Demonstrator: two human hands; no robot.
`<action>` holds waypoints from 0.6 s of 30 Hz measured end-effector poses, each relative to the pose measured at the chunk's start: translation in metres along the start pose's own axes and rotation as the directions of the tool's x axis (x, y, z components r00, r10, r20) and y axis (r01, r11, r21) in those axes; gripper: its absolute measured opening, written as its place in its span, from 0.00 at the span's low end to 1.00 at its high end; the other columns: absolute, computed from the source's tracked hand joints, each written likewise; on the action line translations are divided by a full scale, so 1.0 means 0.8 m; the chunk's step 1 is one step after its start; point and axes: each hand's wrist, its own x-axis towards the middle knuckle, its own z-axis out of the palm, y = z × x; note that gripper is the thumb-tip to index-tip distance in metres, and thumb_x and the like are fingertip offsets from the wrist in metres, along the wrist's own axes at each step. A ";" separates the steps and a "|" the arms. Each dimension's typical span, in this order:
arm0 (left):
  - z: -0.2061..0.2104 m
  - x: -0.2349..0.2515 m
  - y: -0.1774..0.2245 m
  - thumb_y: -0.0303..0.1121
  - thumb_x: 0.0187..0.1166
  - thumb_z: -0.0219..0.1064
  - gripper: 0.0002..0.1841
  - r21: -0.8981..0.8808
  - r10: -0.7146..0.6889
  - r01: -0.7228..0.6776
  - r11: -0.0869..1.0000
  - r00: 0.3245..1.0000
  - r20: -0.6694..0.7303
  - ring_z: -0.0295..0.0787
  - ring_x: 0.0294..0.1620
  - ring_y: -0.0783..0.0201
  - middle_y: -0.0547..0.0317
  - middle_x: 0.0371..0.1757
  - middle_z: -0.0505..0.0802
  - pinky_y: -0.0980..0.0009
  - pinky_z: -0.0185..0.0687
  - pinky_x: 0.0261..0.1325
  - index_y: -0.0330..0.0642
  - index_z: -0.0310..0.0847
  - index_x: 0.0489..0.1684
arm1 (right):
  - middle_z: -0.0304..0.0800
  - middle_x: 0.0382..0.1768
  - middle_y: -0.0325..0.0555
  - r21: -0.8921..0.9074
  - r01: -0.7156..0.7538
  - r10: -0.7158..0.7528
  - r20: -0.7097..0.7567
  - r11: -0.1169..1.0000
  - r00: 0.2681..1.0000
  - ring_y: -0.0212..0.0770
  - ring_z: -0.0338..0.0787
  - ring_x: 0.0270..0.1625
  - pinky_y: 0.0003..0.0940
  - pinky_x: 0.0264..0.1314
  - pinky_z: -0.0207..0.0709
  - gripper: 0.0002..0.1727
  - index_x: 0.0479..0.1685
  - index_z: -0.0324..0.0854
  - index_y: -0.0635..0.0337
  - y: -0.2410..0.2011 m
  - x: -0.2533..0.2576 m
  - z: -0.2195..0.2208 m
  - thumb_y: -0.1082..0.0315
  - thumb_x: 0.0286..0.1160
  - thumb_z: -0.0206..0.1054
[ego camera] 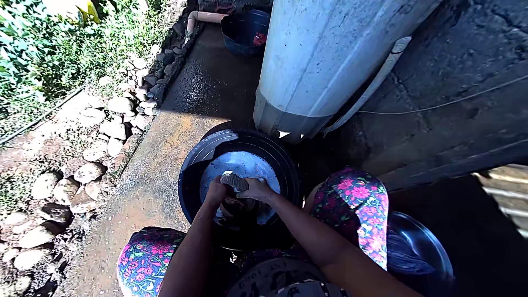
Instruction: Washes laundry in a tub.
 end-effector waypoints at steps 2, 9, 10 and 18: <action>0.004 -0.006 0.004 0.22 0.76 0.62 0.14 -0.175 0.008 0.000 0.985 0.999 0.044 0.86 0.49 0.65 0.48 0.50 0.88 0.63 0.82 0.57 0.30 0.78 0.59 | 0.86 0.62 0.67 -0.226 -0.042 0.040 -0.013 0.973 0.999 0.58 0.86 0.67 0.55 0.75 0.73 0.26 0.68 0.78 0.72 -0.004 0.004 -0.008 0.68 0.71 0.75; 0.009 0.003 -0.001 0.36 0.70 0.78 0.36 0.483 -0.073 0.012 0.875 0.991 0.108 0.82 0.73 0.41 0.34 0.68 0.86 0.43 0.72 0.78 0.32 0.69 0.78 | 0.83 0.67 0.61 0.244 -0.077 0.085 -0.021 0.967 0.996 0.45 0.84 0.66 0.42 0.72 0.76 0.25 0.73 0.74 0.70 -0.007 -0.004 -0.009 0.81 0.73 0.63; 0.010 0.005 -0.004 0.36 0.74 0.74 0.33 0.517 -0.082 0.028 0.855 0.993 0.081 0.81 0.74 0.40 0.34 0.69 0.85 0.42 0.71 0.78 0.32 0.68 0.78 | 0.83 0.66 0.58 0.342 -0.080 0.074 0.031 0.936 0.997 0.41 0.84 0.65 0.39 0.71 0.77 0.26 0.75 0.73 0.69 -0.009 -0.008 -0.007 0.82 0.73 0.62; 0.006 -0.017 -0.013 0.18 0.62 0.59 0.14 -0.385 -0.018 0.130 0.914 0.960 0.279 0.90 0.35 0.69 0.60 0.35 0.92 0.67 0.89 0.44 0.38 0.79 0.45 | 0.79 0.72 0.53 0.634 -0.035 -0.085 0.158 0.773 0.984 0.36 0.84 0.63 0.34 0.66 0.79 0.39 0.89 0.57 0.61 0.021 0.006 -0.026 0.80 0.70 0.55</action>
